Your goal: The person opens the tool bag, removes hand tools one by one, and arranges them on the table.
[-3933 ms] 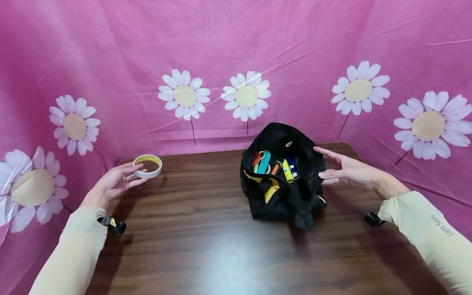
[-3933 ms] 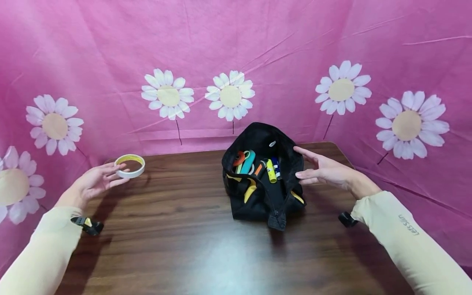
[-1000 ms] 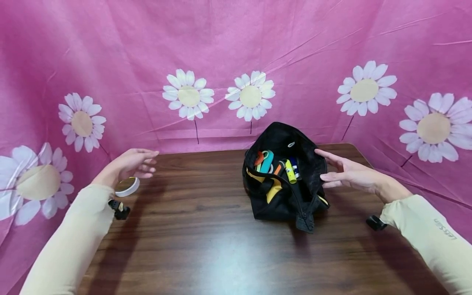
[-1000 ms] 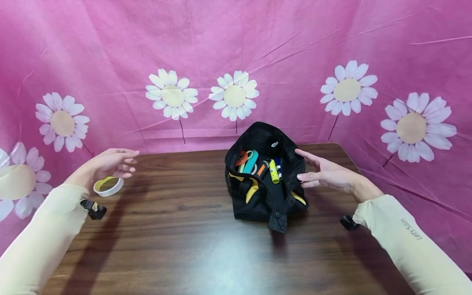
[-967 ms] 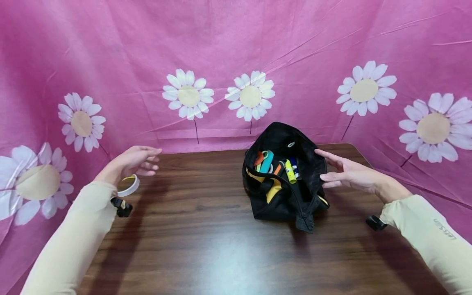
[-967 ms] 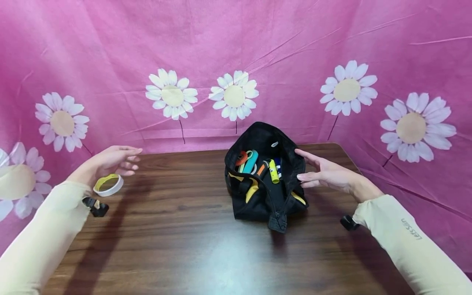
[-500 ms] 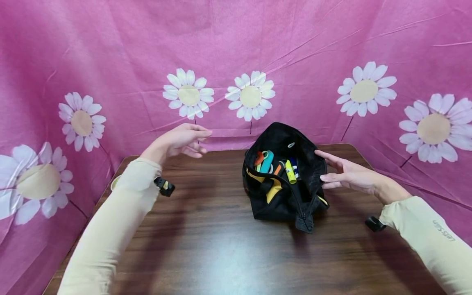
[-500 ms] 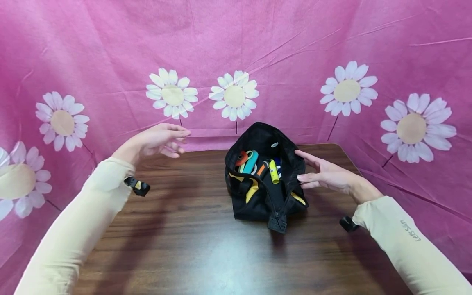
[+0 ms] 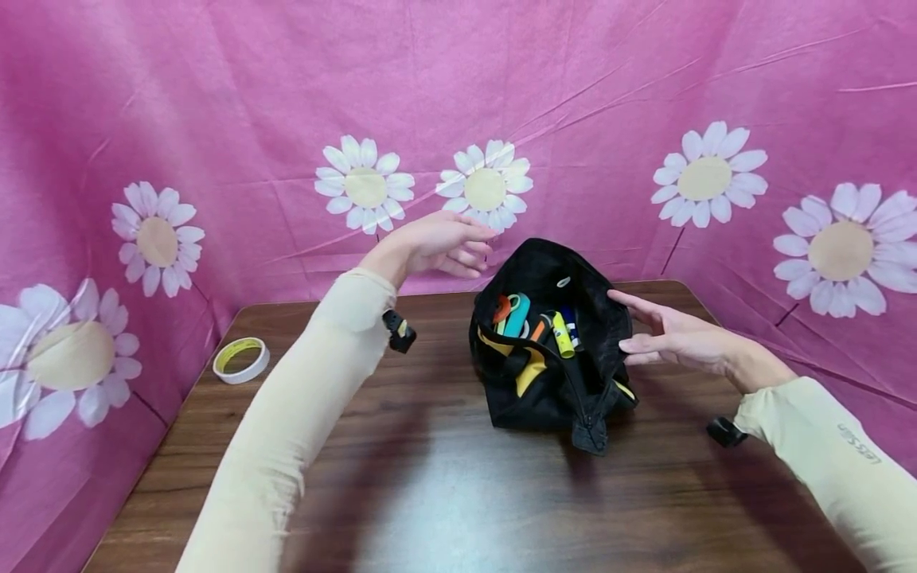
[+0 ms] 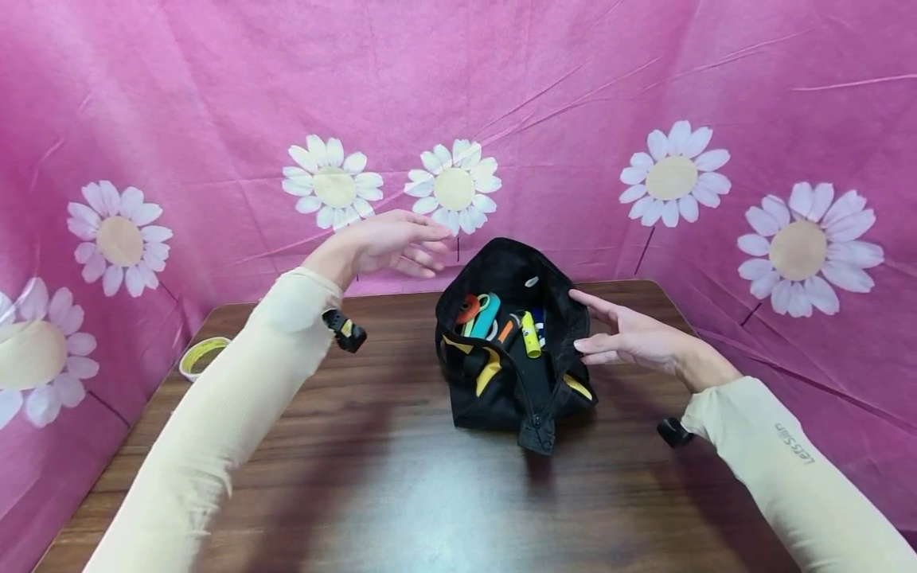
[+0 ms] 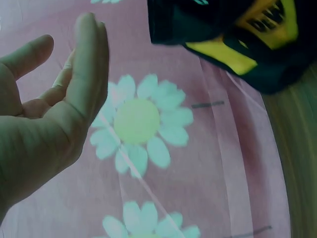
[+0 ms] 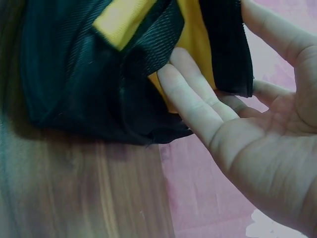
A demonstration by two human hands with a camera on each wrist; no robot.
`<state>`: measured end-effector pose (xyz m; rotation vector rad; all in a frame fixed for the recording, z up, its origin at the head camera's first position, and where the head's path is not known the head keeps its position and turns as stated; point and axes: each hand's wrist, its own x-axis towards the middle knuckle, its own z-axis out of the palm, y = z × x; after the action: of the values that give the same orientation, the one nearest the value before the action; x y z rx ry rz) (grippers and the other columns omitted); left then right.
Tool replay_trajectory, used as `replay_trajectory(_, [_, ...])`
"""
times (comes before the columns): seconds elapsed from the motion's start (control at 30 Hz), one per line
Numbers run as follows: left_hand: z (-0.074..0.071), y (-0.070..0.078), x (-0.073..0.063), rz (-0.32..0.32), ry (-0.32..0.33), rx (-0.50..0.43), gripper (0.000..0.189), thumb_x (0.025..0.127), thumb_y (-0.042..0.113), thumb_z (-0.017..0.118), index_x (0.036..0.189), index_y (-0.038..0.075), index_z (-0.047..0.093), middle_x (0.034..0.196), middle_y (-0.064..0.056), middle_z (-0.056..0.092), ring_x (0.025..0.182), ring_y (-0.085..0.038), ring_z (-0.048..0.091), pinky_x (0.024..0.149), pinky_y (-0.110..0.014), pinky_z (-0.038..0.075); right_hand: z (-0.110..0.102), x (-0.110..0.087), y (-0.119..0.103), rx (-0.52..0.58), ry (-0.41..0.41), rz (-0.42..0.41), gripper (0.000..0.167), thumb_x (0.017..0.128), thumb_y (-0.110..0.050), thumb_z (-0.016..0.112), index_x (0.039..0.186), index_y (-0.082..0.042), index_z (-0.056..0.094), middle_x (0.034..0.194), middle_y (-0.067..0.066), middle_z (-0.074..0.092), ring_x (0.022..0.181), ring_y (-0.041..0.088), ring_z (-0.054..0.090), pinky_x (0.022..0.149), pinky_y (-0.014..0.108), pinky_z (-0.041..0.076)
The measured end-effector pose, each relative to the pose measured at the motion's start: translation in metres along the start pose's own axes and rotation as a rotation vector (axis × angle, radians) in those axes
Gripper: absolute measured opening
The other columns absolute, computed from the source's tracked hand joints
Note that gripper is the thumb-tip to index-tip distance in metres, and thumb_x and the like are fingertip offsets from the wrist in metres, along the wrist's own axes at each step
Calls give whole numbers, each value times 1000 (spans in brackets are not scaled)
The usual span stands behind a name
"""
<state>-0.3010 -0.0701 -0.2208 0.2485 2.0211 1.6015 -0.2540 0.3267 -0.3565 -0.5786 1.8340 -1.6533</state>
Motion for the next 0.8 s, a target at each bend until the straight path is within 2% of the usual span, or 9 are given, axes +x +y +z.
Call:
replay_trajectory(0.07, [9, 6, 7, 0, -29, 13, 43, 105, 25, 59, 140, 2, 51, 139, -20, 56, 123, -37, 60, 97, -45, 55, 0, 1, -4, -18, 10, 7, 91, 99, 5, 59, 164, -19, -1, 162, 20, -26, 125, 1, 50, 101, 45, 51])
replay_trajectory(0.13, [18, 9, 14, -2, -45, 29, 45, 105, 25, 60, 142, 2, 49, 142, -20, 54, 126, -37, 57, 96, -44, 56, 0, 1, -8, -45, 21, 14, 90, 99, 3, 59, 164, -20, 1, 164, 18, -23, 133, 8, 46, 101, 43, 52])
replay_trajectory(0.17, [23, 11, 17, -4, -50, 35, 46, 104, 25, 60, 143, 2, 49, 143, -20, 53, 127, -38, 56, 96, -44, 56, 0, 2, -10, -62, 30, 17, 90, 99, 2, 60, 165, -21, 3, 165, 18, -21, 135, 5, 41, 100, 42, 53])
replay_trajectory(0.27, [35, 14, 28, -22, -58, 46, 47, 104, 26, 61, 143, 3, 50, 147, -20, 51, 128, -36, 56, 98, -44, 55, 2, 4, -16, -91, 48, 20, 89, 99, 2, 60, 165, -21, 5, 166, 18, -17, 133, 14, 48, 98, 38, 54])
replay_trajectory(0.33, [43, 15, 37, -40, -50, 41, 46, 103, 26, 62, 142, 4, 51, 147, -19, 50, 128, -35, 56, 99, -44, 54, 3, 6, -20, -90, 47, 17, 90, 99, 3, 60, 165, -21, 3, 166, 18, -17, 125, 5, 52, 97, 37, 54])
replay_trajectory(0.37, [47, 14, 42, -49, -48, 39, 46, 103, 26, 63, 142, 5, 52, 148, -19, 50, 128, -35, 56, 99, -43, 54, 4, 7, -21, -84, 46, 16, 90, 99, 3, 59, 164, -20, 2, 166, 19, -17, 122, 7, 54, 97, 36, 55])
replay_trajectory(0.5, [62, 8, 58, -87, -22, 57, 52, 101, 27, 66, 145, 7, 49, 146, -17, 51, 121, -33, 60, 98, -42, 55, 7, 9, -26, -60, 25, 7, 89, 99, 4, 56, 164, -17, -1, 165, 20, -17, 116, 14, 61, 96, 37, 55])
replay_trajectory(0.57, [69, 3, 66, -116, -11, 76, 55, 101, 27, 66, 148, 7, 46, 145, -16, 52, 118, -31, 61, 97, -41, 55, 8, 8, -27, -58, 22, 4, 87, 100, 4, 55, 163, -15, -2, 165, 21, -16, 110, 23, 64, 95, 37, 56])
replay_trajectory(0.8, [88, -18, 83, -184, 22, 123, 64, 99, 25, 69, 153, 8, 39, 140, -15, 56, 116, -32, 63, 95, -41, 56, 9, 6, -23, -76, 46, 12, 92, 98, 4, 59, 164, -17, -2, 166, 20, -16, 118, 17, 60, 95, 38, 56])
